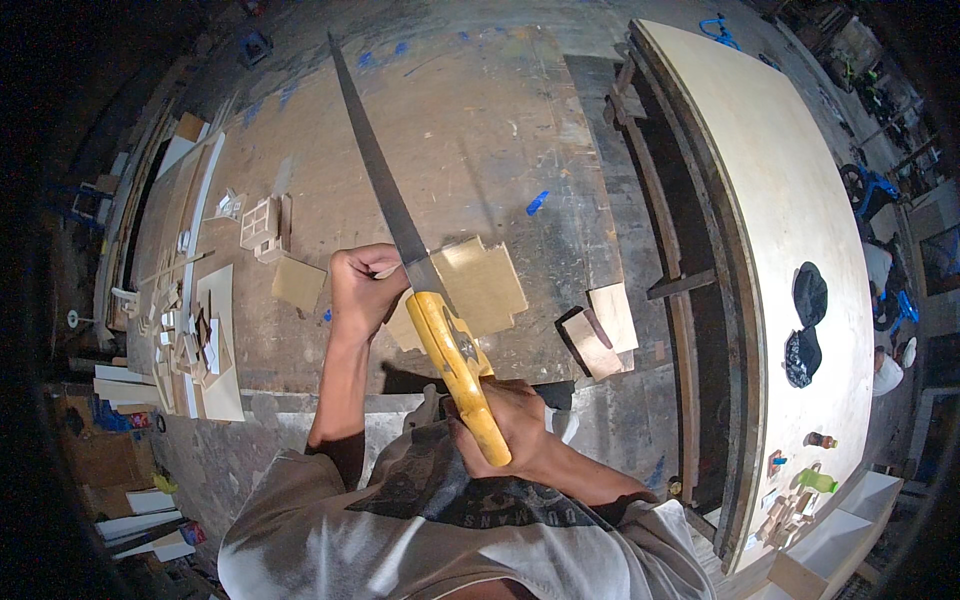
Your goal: The person saws a small piece of wood using a hand saw on a workbench.
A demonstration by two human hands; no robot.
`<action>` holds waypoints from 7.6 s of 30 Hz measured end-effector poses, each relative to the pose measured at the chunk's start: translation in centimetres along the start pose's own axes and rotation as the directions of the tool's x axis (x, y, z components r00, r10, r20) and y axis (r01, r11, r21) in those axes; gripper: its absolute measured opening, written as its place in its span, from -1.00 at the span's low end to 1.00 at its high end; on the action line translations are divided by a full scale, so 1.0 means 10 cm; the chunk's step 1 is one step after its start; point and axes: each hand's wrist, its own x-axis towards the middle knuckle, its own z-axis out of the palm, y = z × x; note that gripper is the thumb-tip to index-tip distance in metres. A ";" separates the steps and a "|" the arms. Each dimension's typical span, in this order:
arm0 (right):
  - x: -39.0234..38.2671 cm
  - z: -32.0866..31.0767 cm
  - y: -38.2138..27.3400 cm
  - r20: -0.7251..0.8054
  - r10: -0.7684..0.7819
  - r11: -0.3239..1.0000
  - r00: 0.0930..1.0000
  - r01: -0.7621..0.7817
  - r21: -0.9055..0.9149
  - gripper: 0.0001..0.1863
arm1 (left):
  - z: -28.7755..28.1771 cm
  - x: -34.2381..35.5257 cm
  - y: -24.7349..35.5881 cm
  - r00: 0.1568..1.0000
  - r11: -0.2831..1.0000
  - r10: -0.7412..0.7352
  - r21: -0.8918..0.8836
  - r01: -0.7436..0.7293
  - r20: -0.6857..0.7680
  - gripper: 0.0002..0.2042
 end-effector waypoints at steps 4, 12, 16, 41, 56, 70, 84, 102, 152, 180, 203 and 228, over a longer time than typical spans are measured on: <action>0.00 0.04 0.03 0.055 0.047 0.999 0.997 -0.048 0.018 -0.87 | -0.02 0.01 -0.10 0.998 1.000 -0.014 -0.008 0.014 -0.061 -0.87; -0.13 -0.04 0.03 0.048 0.204 0.975 0.978 -0.207 0.074 -0.90 | -0.29 0.37 -0.17 0.981 0.980 -0.196 -0.033 0.196 0.016 -0.85; -0.28 -0.18 0.15 -0.146 0.217 0.965 0.965 -0.234 -0.115 -0.93 | -0.19 0.35 -0.38 0.964 0.965 -0.179 -0.155 0.210 0.196 -0.75; -1.56 -0.66 2.60 0.422 0.276 0.836 0.864 0.001 -0.548 -0.59 | 1.12 -0.24 0.05 0.917 0.921 -0.285 -0.185 0.342 0.278 -0.29; -1.56 -1.24 2.40 0.633 0.270 0.963 0.726 -0.192 -0.192 -0.59 | 1.68 -0.32 0.01 0.906 0.908 -0.323 -0.179 0.378 0.272 -0.30; -0.70 -2.11 1.75 0.362 0.586 0.441 0.725 -0.660 0.609 -0.71 | 1.84 -0.26 -0.17 0.903 0.916 -0.326 -0.143 0.375 0.280 -0.29; -1.06 -1.39 2.57 0.411 0.649 0.446 0.640 -0.758 0.476 -0.50 | 1.62 -0.57 -1.12 0.916 0.916 -0.395 -0.094 0.389 -0.064 -0.67; -1.63 -0.45 2.84 0.487 0.583 0.543 0.650 0.133 -0.829 -0.53 | 1.04 -0.47 -1.28 0.915 0.915 -0.403 -0.017 0.402 -0.036 -0.64; -2.10 -1.34 3.18 -0.307 0.667 0.469 0.679 -0.703 -0.535 -0.58 | 2.18 -0.65 -2.70 0.721 0.673 -0.671 -0.268 0.690 0.172 -0.58; -2.97 -2.07 2.90 -0.662 0.697 0.641 0.276 -0.653 0.403 -0.73 | 3.13 -0.71 -2.72 0.624 0.709 -0.627 0.010 0.705 0.466 -0.57; -2.19 -2.11 2.97 -0.373 0.827 0.509 0.421 -0.843 0.177 -0.68 | 3.25 -0.36 -2.83 0.943 0.958 -0.285 0.090 0.273 0.173 -0.74; -2.32 -2.61 3.66 -0.244 0.884 0.454 0.398 -0.854 0.254 -0.66 | 4.13 -0.52 -2.69 0.991 0.747 0.090 0.650 -0.135 0.102 -0.65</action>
